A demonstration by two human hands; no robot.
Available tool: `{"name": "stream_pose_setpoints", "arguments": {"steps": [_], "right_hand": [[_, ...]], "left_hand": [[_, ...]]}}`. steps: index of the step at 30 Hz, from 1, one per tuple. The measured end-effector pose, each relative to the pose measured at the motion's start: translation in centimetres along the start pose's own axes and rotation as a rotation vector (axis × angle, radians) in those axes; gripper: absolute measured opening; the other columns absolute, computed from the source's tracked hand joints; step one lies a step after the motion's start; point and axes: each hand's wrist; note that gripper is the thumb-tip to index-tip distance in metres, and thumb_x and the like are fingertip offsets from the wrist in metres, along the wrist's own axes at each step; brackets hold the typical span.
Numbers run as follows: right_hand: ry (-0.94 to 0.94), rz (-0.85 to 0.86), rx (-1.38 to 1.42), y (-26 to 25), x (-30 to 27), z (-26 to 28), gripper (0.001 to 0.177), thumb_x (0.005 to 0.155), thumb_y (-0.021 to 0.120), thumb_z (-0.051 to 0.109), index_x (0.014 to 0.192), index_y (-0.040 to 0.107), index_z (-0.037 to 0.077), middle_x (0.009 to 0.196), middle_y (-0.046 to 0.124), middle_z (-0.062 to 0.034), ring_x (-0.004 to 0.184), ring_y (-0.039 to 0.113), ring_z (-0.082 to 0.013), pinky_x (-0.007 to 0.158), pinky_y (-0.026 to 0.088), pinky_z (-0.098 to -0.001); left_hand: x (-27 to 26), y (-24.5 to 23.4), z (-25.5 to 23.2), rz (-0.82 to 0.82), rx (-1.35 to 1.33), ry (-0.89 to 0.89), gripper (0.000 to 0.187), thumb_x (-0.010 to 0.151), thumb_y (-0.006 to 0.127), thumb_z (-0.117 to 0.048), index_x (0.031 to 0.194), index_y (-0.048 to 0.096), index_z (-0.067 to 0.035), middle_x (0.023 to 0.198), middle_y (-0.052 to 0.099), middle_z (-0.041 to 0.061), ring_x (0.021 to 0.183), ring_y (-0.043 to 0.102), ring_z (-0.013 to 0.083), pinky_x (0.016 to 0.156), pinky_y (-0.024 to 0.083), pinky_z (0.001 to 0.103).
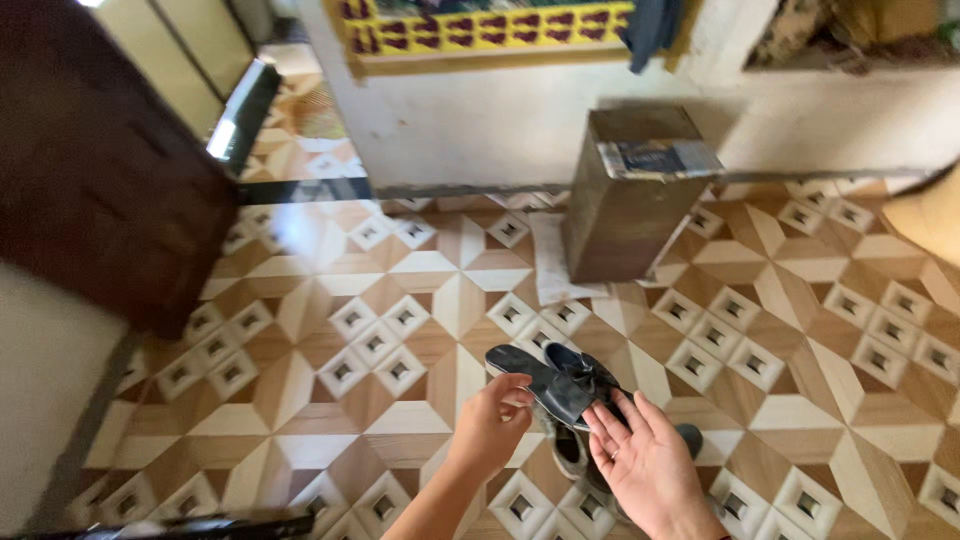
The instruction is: The person picks up various shoes and sandals from a bench, places them on the floor, and then moves them to a metal shelving unit. The person handles sneakers, sandals, and flip-flops one by one, arranging them on the floor and later on the shelf.
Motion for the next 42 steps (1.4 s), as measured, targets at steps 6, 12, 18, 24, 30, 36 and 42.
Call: {"name": "stream_pose_setpoints", "arguments": {"steps": [6,12,18,24,30,36,42], "right_hand": [[-0.046,-0.067,0.135,-2.9,3.2,0.8,0.066,0.095,0.049,0.047,0.153,0.043,0.017,0.149,0.056,-0.0106,0.134,0.052,-0.0203,0.102,0.04,-0.0345],[-0.091,-0.115,0.126,-7.0,7.5,1.8,0.072,0.093,0.048,0.053,0.156,0.04,0.018,0.154,0.054,-0.0068,0.139,0.049,-0.0182,0.107,0.036,-0.0348],[-0.116,-0.172,0.128,-12.4,12.4,0.8,0.082,0.091,0.05,0.057,0.162,0.03,0.019,0.159,0.049,-0.0098,0.142,0.047,-0.0196,0.111,0.031,-0.0358],[-0.094,-0.308,0.116,-17.1,16.4,-0.6,0.092,0.089,0.052,0.061,0.165,0.02,0.02,0.164,0.042,-0.0132,0.147,0.042,-0.0229,0.115,0.028,-0.036],[-0.125,-0.323,0.139,-20.4,18.9,-1.5,0.094,0.088,0.052,0.063,0.165,0.02,0.021,0.165,0.039,-0.0137,0.149,0.039,-0.025,0.115,0.027,-0.0371],[-0.164,-0.242,0.186,-23.8,18.1,-3.6,0.09,0.091,0.051,0.061,0.163,0.022,0.016,0.161,0.044,-0.017,0.149,0.039,-0.0297,0.118,0.031,-0.0417],[-0.096,-0.364,0.143,-25.0,16.5,-5.7,0.081,0.095,0.047,0.059,0.157,0.037,0.009,0.157,0.05,-0.0127,0.144,0.046,-0.0261,0.117,0.035,-0.0413]], "left_hand": [[3.0,5.0,3.2,0.03,-0.113,-0.102,0.039,0.084,0.065,-0.004,0.123,0.067,-0.007,0.101,0.078,0.004,0.088,0.074,0.011,0.08,0.06,0.027],[5.5,8.2,6.0,0.044,-0.066,-0.188,0.039,0.084,0.064,-0.005,0.123,0.067,-0.009,0.101,0.079,0.004,0.082,0.075,0.0113,0.077,0.058,0.027],[6.8,11.2,9.3,0.068,-0.018,-0.204,0.039,0.084,0.065,-0.006,0.122,0.067,-0.009,0.101,0.08,0.004,0.081,0.074,0.0133,0.076,0.059,0.028],[6.4,14.0,13.1,0.126,0.052,-0.269,0.035,0.085,0.064,-0.01,0.12,0.068,-0.009,0.098,0.08,0.004,0.084,0.078,0.0126,0.076,0.059,0.028],[5.5,16.1,16.7,0.166,0.169,-0.183,0.031,0.084,0.067,-0.01,0.115,0.069,-0.009,0.096,0.08,0.006,0.083,0.076,0.0181,0.078,0.059,0.03],[5.5,17.0,17.9,0.163,0.181,-0.232,0.03,0.084,0.067,-0.011,0.114,0.07,-0.01,0.097,0.08,0.005,0.081,0.077,0.019,0.077,0.059,0.031],[5.4,17.4,17.9,0.224,0.165,-0.159,0.028,0.085,0.065,-0.01,0.113,0.07,-0.009,0.099,0.08,0.006,0.086,0.078,0.019,0.079,0.06,0.03]]}}
Point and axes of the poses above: each hand's wrist, its own x-axis towards the middle knuckle, its own y-axis out of the palm, z = x × y
